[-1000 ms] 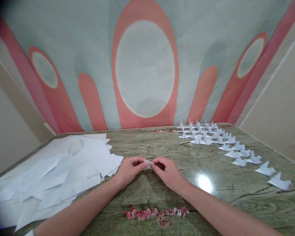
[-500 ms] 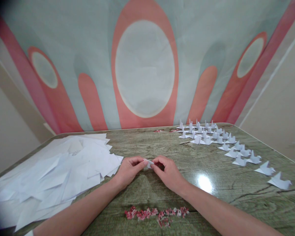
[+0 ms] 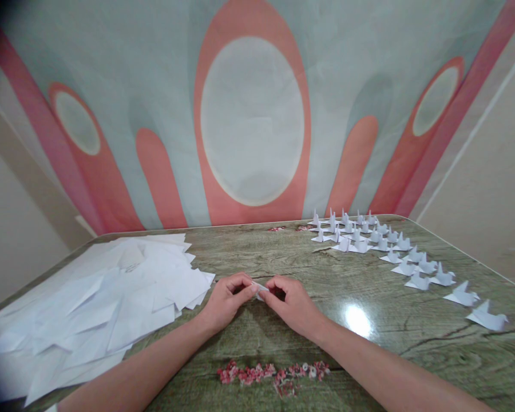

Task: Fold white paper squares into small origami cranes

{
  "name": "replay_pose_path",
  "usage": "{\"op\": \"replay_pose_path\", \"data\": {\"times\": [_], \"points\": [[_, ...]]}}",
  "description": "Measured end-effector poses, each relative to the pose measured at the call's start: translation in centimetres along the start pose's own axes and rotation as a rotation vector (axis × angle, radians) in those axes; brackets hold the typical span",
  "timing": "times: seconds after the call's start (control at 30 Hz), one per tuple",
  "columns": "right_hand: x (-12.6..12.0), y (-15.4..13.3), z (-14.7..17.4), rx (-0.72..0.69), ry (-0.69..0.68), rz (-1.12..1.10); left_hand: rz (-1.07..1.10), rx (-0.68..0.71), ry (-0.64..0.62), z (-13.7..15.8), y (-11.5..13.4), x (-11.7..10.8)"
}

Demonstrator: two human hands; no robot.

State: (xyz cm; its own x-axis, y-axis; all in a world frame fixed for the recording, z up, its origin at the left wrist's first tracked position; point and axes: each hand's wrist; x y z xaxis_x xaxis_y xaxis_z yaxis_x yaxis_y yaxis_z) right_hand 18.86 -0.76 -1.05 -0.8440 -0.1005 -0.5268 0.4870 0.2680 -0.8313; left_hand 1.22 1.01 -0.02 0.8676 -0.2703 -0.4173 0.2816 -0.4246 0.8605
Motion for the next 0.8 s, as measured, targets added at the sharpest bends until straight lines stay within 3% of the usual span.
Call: {"op": "replay_pose_path", "data": {"times": [0.8], "points": [[0.22,-0.22,0.1,-0.019,-0.051,0.078,0.075,-0.071,0.078,-0.06,-0.89,0.48]]}}
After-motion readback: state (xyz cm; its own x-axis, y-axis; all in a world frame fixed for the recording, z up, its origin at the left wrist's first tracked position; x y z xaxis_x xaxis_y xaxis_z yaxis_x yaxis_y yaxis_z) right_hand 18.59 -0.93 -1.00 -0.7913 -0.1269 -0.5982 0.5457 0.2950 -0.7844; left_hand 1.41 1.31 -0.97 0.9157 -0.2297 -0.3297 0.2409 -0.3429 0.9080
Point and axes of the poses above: each hand's wrist, its own z-axis away from the middle knuckle, its own x-axis out of the palm, y = z × x, and after that the axes turned 6 degrees about x, right-handed
